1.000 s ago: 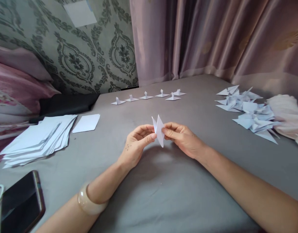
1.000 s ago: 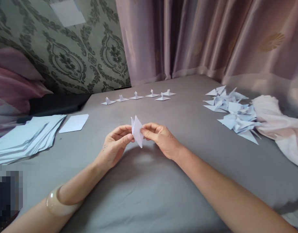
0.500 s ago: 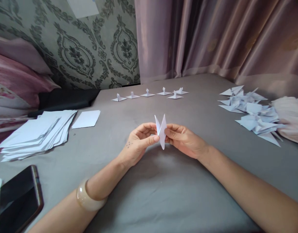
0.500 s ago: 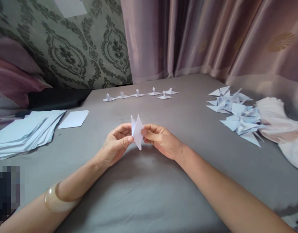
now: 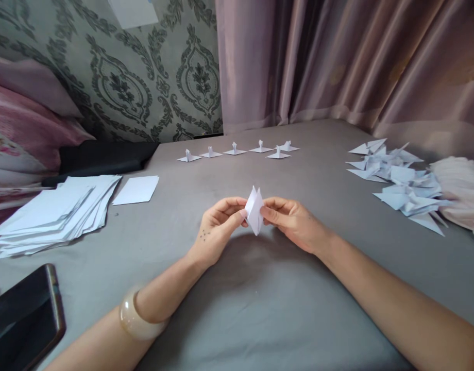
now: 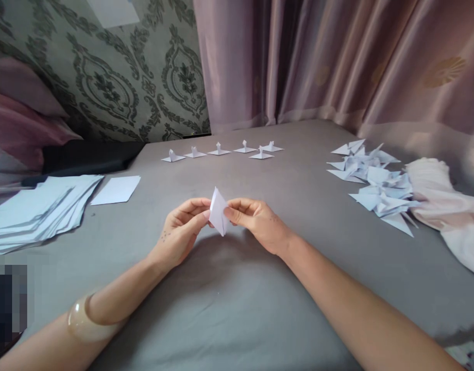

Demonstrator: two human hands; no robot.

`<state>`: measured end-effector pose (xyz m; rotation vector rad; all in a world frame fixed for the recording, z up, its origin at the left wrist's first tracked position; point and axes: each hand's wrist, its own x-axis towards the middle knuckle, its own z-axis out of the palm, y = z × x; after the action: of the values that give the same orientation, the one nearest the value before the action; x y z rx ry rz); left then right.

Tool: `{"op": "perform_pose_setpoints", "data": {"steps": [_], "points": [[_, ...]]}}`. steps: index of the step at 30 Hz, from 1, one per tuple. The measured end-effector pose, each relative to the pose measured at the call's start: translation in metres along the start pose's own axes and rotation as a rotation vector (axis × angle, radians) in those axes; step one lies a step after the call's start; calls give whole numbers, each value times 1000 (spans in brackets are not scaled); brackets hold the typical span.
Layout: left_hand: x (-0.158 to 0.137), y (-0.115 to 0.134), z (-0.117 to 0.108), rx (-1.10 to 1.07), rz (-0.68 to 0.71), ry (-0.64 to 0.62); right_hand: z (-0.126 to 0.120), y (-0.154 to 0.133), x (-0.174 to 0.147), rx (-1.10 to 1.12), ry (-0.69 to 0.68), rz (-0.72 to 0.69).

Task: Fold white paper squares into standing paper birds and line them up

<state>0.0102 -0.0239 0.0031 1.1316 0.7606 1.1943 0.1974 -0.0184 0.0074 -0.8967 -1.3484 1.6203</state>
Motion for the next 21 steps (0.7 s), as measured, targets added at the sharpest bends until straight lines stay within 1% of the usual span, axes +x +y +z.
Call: {"op": "perform_pose_setpoints", "data": {"steps": [3,9,13,17,21], "points": [[0,-3,-1,33,4,10,6,-4,-3,-115,64,-38],[1,-4,-2,-11,-33,-21,13,-11,-6,-352,148,-75],[1,-4,-2,-33,-61,-34,14,-12,-7,-429,165,-116],[1,-4,-1,-9,-78,-28,17,-12,-9,-512,204,-170],[1,-4,-1,-11,-95,-16,17,-13,-10,-515,176,-171]]}}
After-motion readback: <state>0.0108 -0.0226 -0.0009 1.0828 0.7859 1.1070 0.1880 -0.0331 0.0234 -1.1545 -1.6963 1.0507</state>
